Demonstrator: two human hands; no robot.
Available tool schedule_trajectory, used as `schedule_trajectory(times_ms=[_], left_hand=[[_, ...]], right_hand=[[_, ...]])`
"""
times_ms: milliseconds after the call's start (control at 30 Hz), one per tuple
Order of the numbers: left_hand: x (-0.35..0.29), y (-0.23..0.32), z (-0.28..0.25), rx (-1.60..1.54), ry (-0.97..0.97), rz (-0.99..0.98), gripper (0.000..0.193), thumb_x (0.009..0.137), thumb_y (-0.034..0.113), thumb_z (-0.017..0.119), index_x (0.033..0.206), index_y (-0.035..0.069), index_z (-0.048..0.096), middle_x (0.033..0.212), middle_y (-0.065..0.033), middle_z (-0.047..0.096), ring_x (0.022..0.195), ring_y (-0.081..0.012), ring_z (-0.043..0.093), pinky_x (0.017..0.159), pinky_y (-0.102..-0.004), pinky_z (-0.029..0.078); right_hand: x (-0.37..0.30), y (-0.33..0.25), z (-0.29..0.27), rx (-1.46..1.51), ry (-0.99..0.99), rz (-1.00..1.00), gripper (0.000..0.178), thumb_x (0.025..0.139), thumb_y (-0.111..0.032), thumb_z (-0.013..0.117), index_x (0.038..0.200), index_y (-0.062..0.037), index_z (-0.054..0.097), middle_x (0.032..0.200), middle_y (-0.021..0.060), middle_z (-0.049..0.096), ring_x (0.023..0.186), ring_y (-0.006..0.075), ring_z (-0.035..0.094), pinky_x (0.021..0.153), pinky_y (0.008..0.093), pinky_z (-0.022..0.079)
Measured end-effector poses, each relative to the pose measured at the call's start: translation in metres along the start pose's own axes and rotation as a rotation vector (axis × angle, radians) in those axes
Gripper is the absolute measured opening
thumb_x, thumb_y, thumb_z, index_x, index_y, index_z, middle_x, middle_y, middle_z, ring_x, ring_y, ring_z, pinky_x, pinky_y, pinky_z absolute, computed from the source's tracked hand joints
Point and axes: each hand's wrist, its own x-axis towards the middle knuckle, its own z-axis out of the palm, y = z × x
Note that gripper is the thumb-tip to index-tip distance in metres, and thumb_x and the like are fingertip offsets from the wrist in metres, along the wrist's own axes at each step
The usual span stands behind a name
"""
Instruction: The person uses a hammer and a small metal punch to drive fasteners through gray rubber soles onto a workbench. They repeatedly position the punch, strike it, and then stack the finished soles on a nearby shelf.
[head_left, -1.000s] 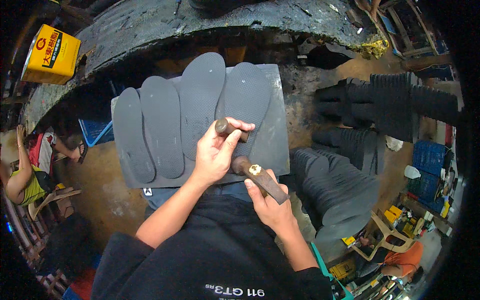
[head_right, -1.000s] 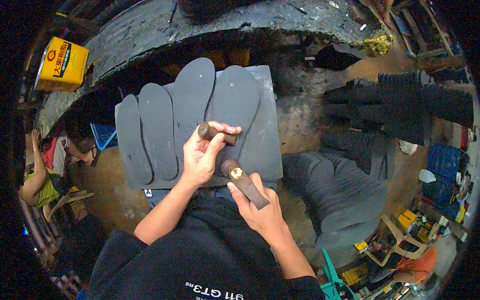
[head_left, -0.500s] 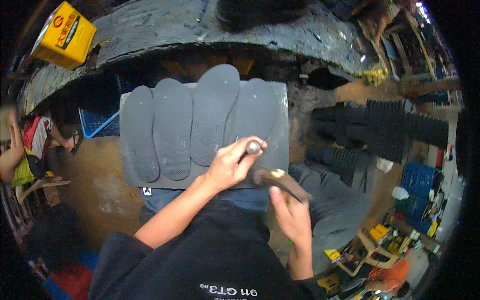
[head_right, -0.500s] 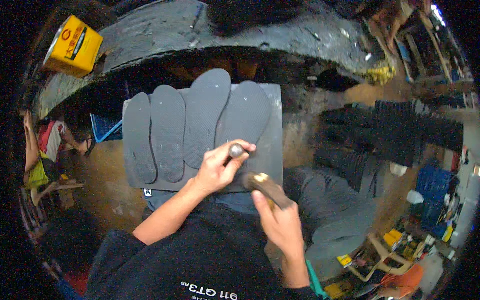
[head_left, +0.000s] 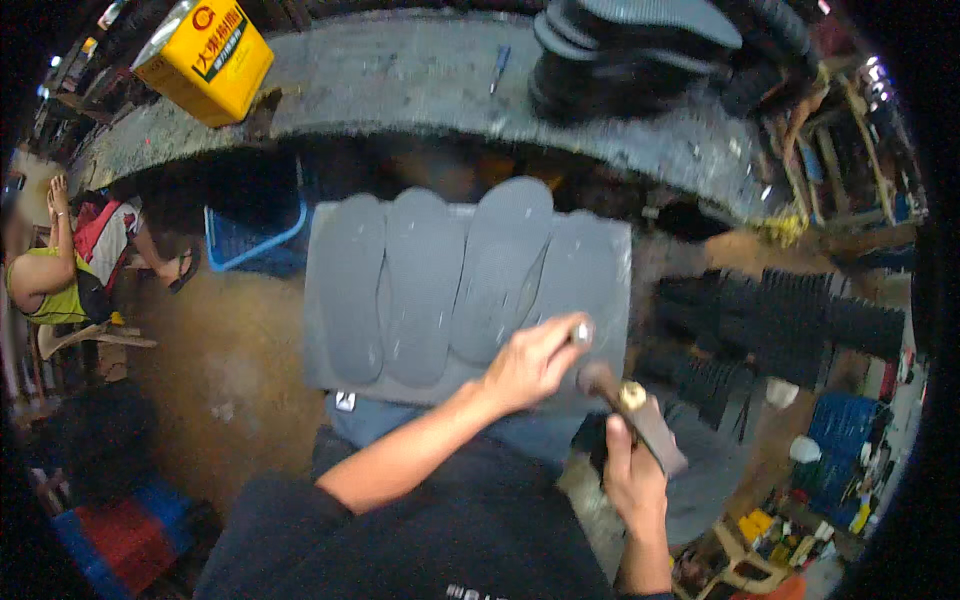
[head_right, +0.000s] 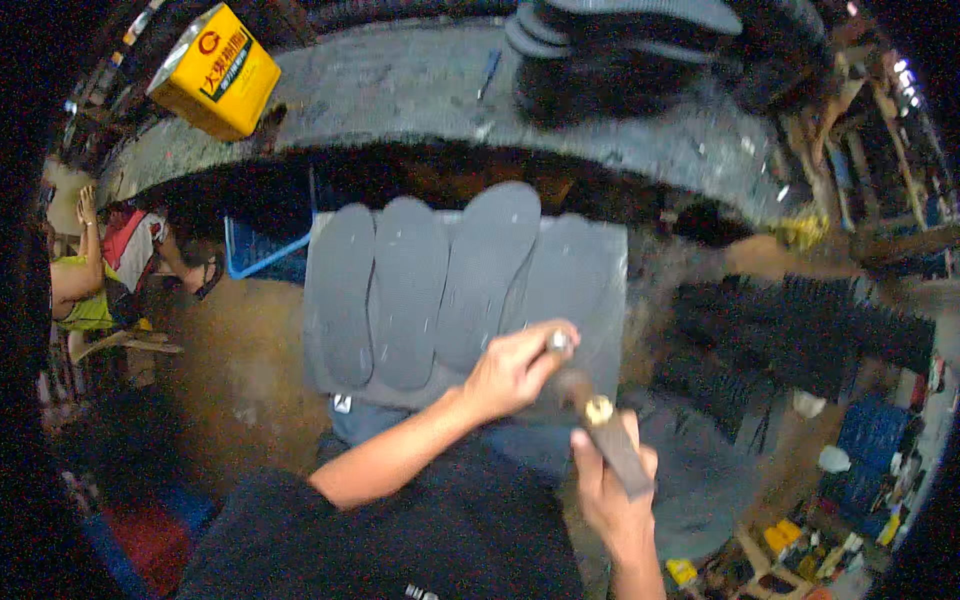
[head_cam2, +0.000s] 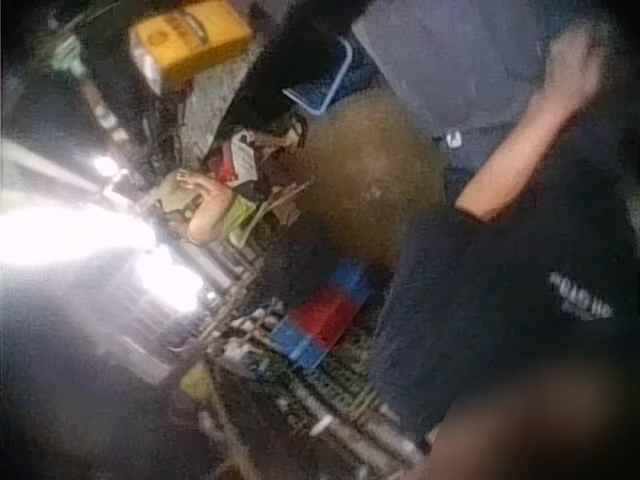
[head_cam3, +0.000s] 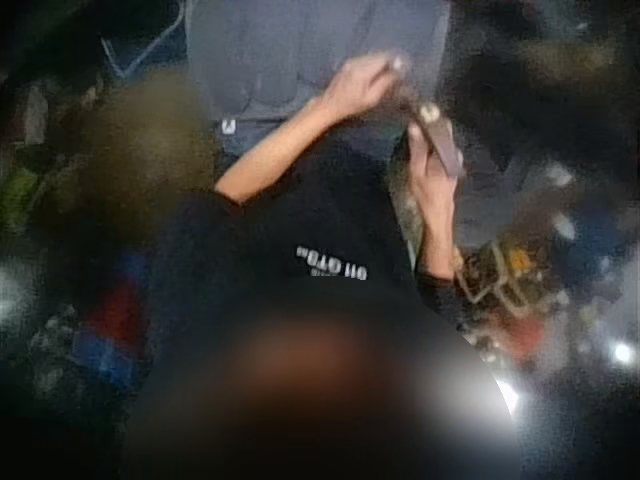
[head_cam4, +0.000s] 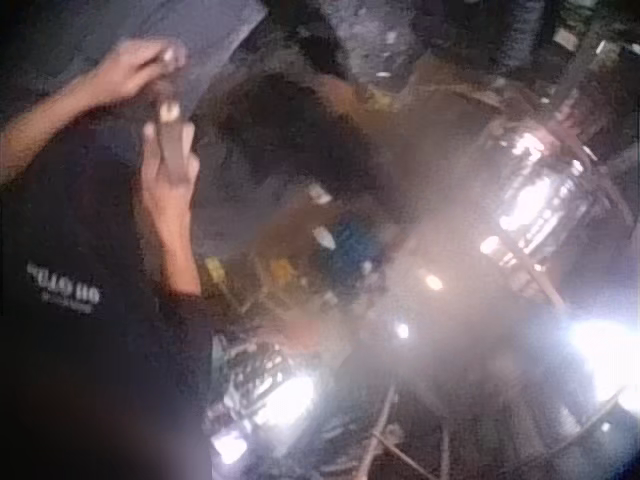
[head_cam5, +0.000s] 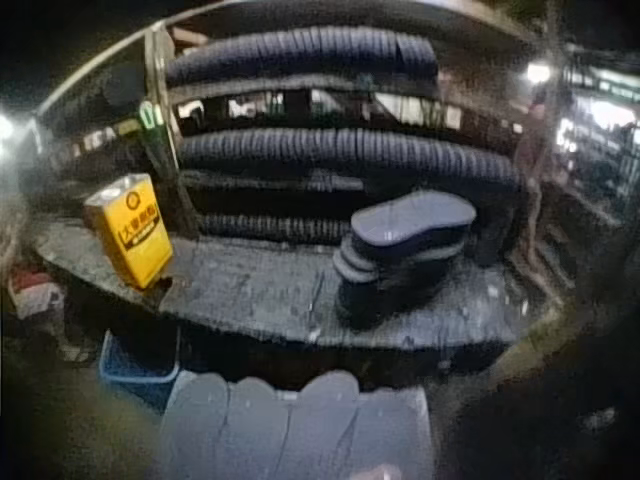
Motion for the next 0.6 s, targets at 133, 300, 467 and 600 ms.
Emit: schedule_trajectory(times_ms=[133, 300, 467, 600], left_hand=[[0.012, 0.005, -0.018, -0.813, 0.123, -0.386, 0.025, 0.107, 0.018, 0.064, 0.127, 0.001, 0.062, 0.117, -0.0115, 0.075, 0.109, -0.0229, 0.074, 0.092, -0.0352, 0.059], [0.108, 0.005, -0.13, 0.233, 0.32, -0.003, 0.019, 0.101, 0.019, 0.072, 0.11, 0.002, 0.07, 0.093, -0.0082, 0.066, 0.084, -0.0178, 0.067, 0.081, -0.0358, 0.056], [0.242, -0.038, -0.213, 1.085, 0.191, 0.002, 0.041, 0.096, 0.039, 0.071, 0.115, 0.003, 0.077, 0.104, -0.0223, 0.069, 0.1, -0.0407, 0.065, 0.089, -0.0535, 0.052], [0.27, -0.041, -0.204, 1.279, 0.279, 0.017, 0.046, 0.096, 0.047, 0.069, 0.118, 0.007, 0.075, 0.117, -0.0175, 0.069, 0.12, -0.0361, 0.06, 0.097, -0.0576, 0.045]], right_hand=[[0.007, 0.003, 0.029, 0.092, -0.05, 0.233, 0.032, 0.102, -0.032, 0.07, 0.109, -0.0006, 0.065, 0.073, 0.0183, 0.066, 0.064, 0.0346, 0.07, 0.06, 0.0432, 0.053], [-0.001, 0.026, 0.044, 0.166, -0.069, 0.259, 0.029, 0.102, -0.029, 0.069, 0.109, -0.0008, 0.064, 0.073, 0.02, 0.066, 0.068, 0.0388, 0.072, 0.061, 0.0447, 0.053], [-0.005, 0.035, 0.034, 0.158, -0.13, 0.33, 0.029, 0.103, -0.029, 0.068, 0.109, -0.0014, 0.063, 0.074, 0.0207, 0.067, 0.071, 0.0417, 0.072, 0.063, 0.0465, 0.054], [0.004, 0.03, 0.035, 0.157, -0.084, 0.284, 0.028, 0.103, -0.028, 0.067, 0.111, -0.0006, 0.065, 0.082, 0.0243, 0.069, 0.081, 0.0439, 0.073, 0.067, 0.0462, 0.055]])
